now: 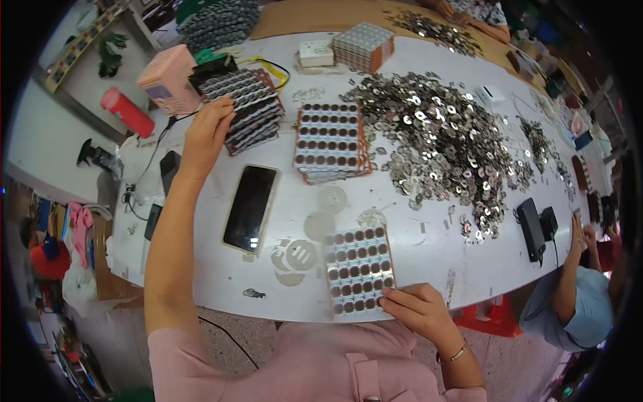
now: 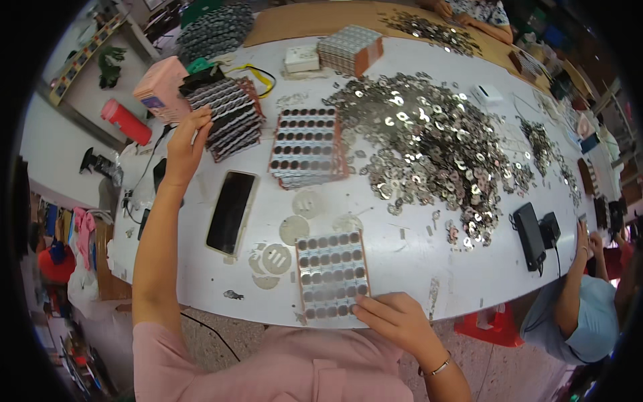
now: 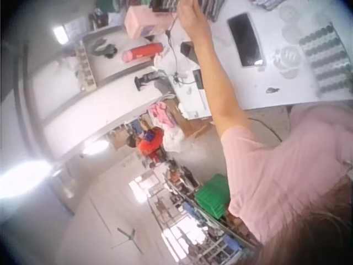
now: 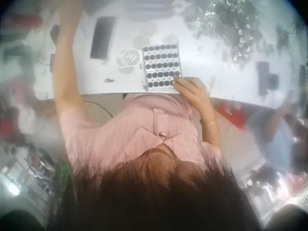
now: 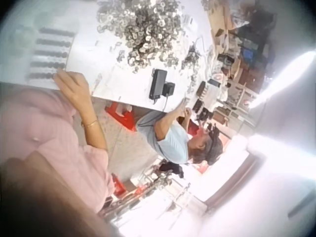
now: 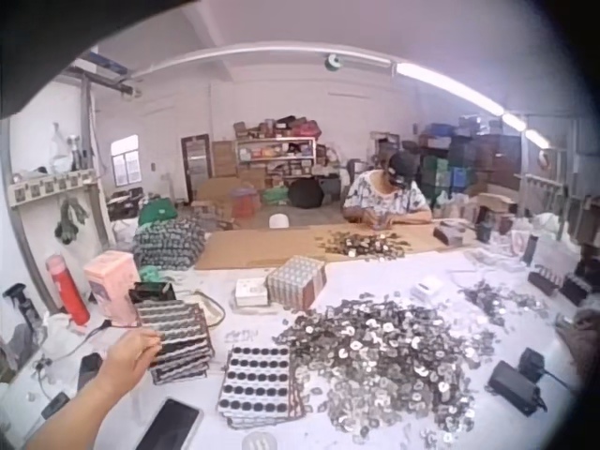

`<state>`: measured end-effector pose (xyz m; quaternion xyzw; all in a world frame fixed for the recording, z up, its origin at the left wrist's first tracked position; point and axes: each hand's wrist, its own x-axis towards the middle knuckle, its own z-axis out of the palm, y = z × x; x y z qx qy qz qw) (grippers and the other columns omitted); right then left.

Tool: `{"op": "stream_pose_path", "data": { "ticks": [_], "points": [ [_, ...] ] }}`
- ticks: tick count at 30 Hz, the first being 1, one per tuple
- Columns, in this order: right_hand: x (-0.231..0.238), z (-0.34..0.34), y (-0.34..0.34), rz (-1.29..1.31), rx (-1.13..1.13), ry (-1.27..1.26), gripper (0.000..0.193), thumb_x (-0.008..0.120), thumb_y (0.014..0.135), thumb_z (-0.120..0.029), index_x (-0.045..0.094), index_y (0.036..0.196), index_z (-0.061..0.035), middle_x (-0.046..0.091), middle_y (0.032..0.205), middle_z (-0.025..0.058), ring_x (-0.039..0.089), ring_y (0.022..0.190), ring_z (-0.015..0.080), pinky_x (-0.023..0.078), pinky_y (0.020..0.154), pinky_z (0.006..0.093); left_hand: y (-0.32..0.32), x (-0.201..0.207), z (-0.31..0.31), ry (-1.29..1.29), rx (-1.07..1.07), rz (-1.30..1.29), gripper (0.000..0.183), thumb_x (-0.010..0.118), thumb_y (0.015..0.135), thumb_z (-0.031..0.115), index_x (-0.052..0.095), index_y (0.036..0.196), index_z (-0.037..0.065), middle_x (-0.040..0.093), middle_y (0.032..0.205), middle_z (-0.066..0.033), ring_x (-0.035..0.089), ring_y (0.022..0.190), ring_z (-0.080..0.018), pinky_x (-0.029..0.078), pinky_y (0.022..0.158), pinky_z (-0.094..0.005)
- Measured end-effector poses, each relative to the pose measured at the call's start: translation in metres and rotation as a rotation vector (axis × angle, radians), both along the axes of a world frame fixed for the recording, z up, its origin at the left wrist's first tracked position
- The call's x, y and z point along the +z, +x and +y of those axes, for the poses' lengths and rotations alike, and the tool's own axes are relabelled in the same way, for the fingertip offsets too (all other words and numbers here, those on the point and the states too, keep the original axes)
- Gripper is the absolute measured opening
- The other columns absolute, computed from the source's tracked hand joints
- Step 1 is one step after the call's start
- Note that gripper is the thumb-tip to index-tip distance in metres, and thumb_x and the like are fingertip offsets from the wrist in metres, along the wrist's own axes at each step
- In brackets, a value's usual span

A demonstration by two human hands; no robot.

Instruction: The person assembles small circular metal components into a plastic tray by hand.

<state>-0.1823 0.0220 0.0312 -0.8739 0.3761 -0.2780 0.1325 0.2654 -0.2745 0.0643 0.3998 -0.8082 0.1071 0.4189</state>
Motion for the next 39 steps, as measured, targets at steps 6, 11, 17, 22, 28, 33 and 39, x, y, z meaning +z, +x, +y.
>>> {"op": "stream_pose_path", "data": {
  "ticks": [6, 11, 17, 22, 28, 33, 39],
  "points": [
    [0.007, -0.005, -0.001, -0.004, -0.026, 0.104, 0.031, 0.086, 0.077, -0.010, 0.079, 0.107, -0.0147, 0.076, 0.121, -0.0028, 0.064, 0.093, 0.0174, 0.051, 0.081, 0.0329, -0.006, -0.011, 0.007, 0.100, 0.013, -0.105, 0.023, 0.077, 0.092, 0.004, 0.072, 0.114, 0.002, 0.074, 0.128, -0.0117, 0.064, 0.129, -0.0332, 0.049, 0.108, -0.0433],
    [0.006, -0.049, -0.031, 0.100, -0.203, -0.060, 0.036, 0.078, 0.084, -0.007, 0.074, 0.119, -0.0121, 0.074, 0.119, 0.0029, 0.062, 0.093, 0.0259, 0.052, 0.082, 0.0376, -0.038, 0.002, 0.060, 0.028, -0.052, -0.255, 0.035, 0.082, 0.086, 0.011, 0.073, 0.120, 0.007, 0.071, 0.138, -0.0135, 0.060, 0.136, -0.0357, 0.044, 0.110, -0.0484],
    [0.000, -0.115, -0.030, 0.072, -0.496, -0.089, 0.030, 0.073, 0.091, -0.004, 0.072, 0.121, -0.0056, 0.074, 0.112, 0.0096, 0.063, 0.096, 0.0320, 0.054, 0.084, 0.0415, -0.120, -0.009, 0.184, 0.353, -0.512, -0.430, 0.047, 0.084, 0.084, 0.042, 0.072, 0.123, 0.018, 0.065, 0.138, -0.0090, 0.061, 0.130, -0.0301, 0.047, 0.111, -0.0493],
    [-0.011, -0.137, -0.024, 0.049, -0.493, -0.052, 0.021, 0.072, 0.093, -0.001, 0.074, 0.113, -0.0044, 0.073, 0.105, 0.0109, 0.064, 0.096, 0.0325, 0.055, 0.084, 0.0410, -0.139, -0.040, 0.225, 0.541, -0.552, -0.437, 0.047, 0.079, 0.091, 0.047, 0.071, 0.128, 0.021, 0.058, 0.149, -0.0085, 0.050, 0.143, -0.0299, 0.042, 0.118, -0.0503],
    [0.002, -0.131, -0.017, -0.302, -0.515, 0.395, 0.019, 0.072, 0.093, 0.004, 0.076, 0.111, -0.0022, 0.072, 0.104, 0.0077, 0.069, 0.098, 0.0187, 0.058, 0.087, 0.0334, -0.170, -0.044, 0.242, 0.469, -0.530, -0.389, 0.046, 0.078, 0.090, 0.049, 0.071, 0.125, 0.019, 0.058, 0.148, -0.0107, 0.053, 0.140, -0.0318, 0.043, 0.117, -0.0506],
    [0.005, -0.111, -0.006, -0.879, -0.469, 0.828, 0.015, 0.069, 0.100, 0.003, 0.073, 0.113, -0.0013, 0.068, 0.105, 0.0036, 0.068, 0.102, 0.0137, 0.059, 0.090, 0.0319, -0.177, -0.053, 0.244, 0.452, -0.536, -0.303, 0.053, 0.076, 0.087, 0.045, 0.067, 0.129, 0.012, 0.061, 0.144, -0.0141, 0.053, 0.138, -0.0328, 0.043, 0.115, -0.0519],
    [0.013, -0.089, 0.023, -1.024, -0.270, 1.065, 0.017, 0.065, 0.101, 0.005, 0.065, 0.116, -0.0014, 0.067, 0.105, 0.0025, 0.067, 0.100, 0.0115, 0.058, 0.086, 0.0298, -0.176, -0.054, 0.245, 0.412, -0.497, -0.314, 0.052, 0.076, 0.087, 0.047, 0.070, 0.125, 0.011, 0.063, 0.141, -0.0129, 0.058, 0.133, -0.0315, 0.046, 0.111, -0.0508]
  ]
}}
